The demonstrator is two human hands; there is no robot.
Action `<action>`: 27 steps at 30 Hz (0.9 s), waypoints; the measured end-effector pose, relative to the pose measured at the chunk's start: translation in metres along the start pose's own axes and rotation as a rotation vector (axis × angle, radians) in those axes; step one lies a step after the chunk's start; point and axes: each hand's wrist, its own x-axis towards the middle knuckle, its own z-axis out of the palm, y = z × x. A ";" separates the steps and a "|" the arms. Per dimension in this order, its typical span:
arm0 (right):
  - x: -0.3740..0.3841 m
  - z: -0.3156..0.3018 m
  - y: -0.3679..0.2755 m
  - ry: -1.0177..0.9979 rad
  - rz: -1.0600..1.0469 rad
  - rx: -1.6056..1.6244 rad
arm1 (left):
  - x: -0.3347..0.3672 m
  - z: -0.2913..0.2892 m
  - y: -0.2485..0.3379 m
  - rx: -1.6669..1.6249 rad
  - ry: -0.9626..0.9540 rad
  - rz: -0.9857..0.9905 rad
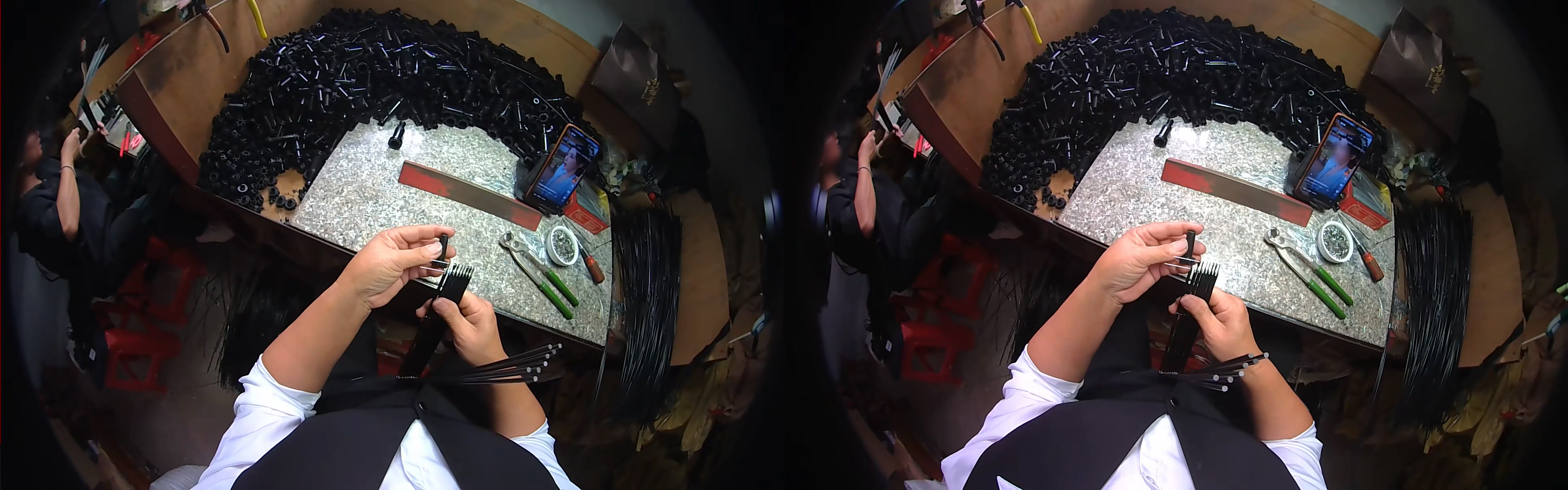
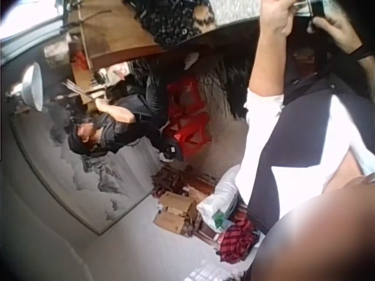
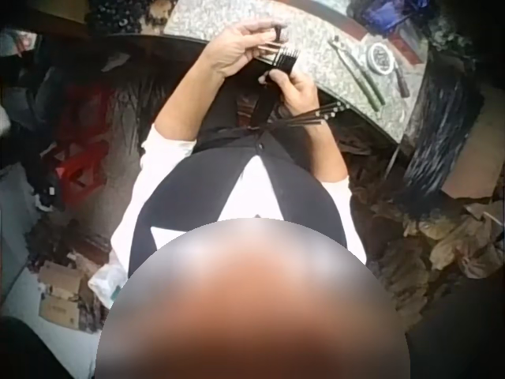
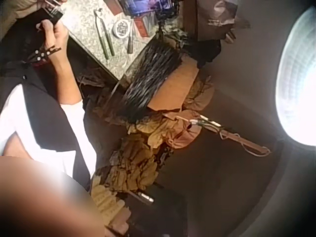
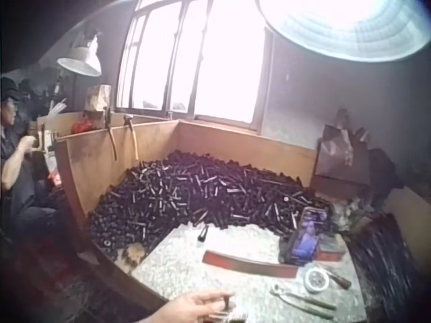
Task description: Manually assembling wire connectors by inserting metal or plastic pins into a housing and securing them with pliers.
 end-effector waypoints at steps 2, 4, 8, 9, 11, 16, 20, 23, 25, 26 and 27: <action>0.001 -0.001 0.001 -0.002 -0.012 -0.014 | -0.001 -0.001 0.000 -0.012 -0.046 0.003; 0.001 -0.001 0.001 -0.006 -0.026 -0.027 | -0.001 -0.001 0.000 -0.018 -0.049 0.005; 0.001 -0.001 0.001 0.001 -0.010 -0.031 | -0.001 -0.003 0.000 -0.019 -0.069 0.003; 0.002 -0.001 0.002 -0.003 -0.018 -0.049 | -0.001 -0.003 0.000 -0.020 -0.069 0.003; 0.002 -0.001 0.004 0.005 -0.011 -0.028 | -0.001 -0.004 0.001 0.019 -0.065 -0.003; 0.002 -0.001 0.004 0.005 -0.029 -0.040 | -0.002 -0.004 0.002 0.027 -0.091 -0.021; 0.002 -0.002 0.004 0.005 -0.026 -0.072 | -0.002 -0.006 0.002 -0.006 -0.134 -0.027; 0.001 -0.001 0.005 0.011 -0.056 -0.085 | -0.001 -0.011 -0.005 -0.016 -0.148 0.021; 0.001 -0.001 0.008 0.021 -0.092 -0.068 | -0.004 -0.010 -0.004 -0.019 -0.146 -0.005; 0.002 -0.002 0.010 0.024 -0.108 -0.071 | -0.006 -0.010 -0.004 -0.024 -0.139 -0.032; 0.002 -0.002 0.007 -0.005 -0.093 -0.089 | -0.009 -0.012 -0.003 -0.013 -0.136 -0.029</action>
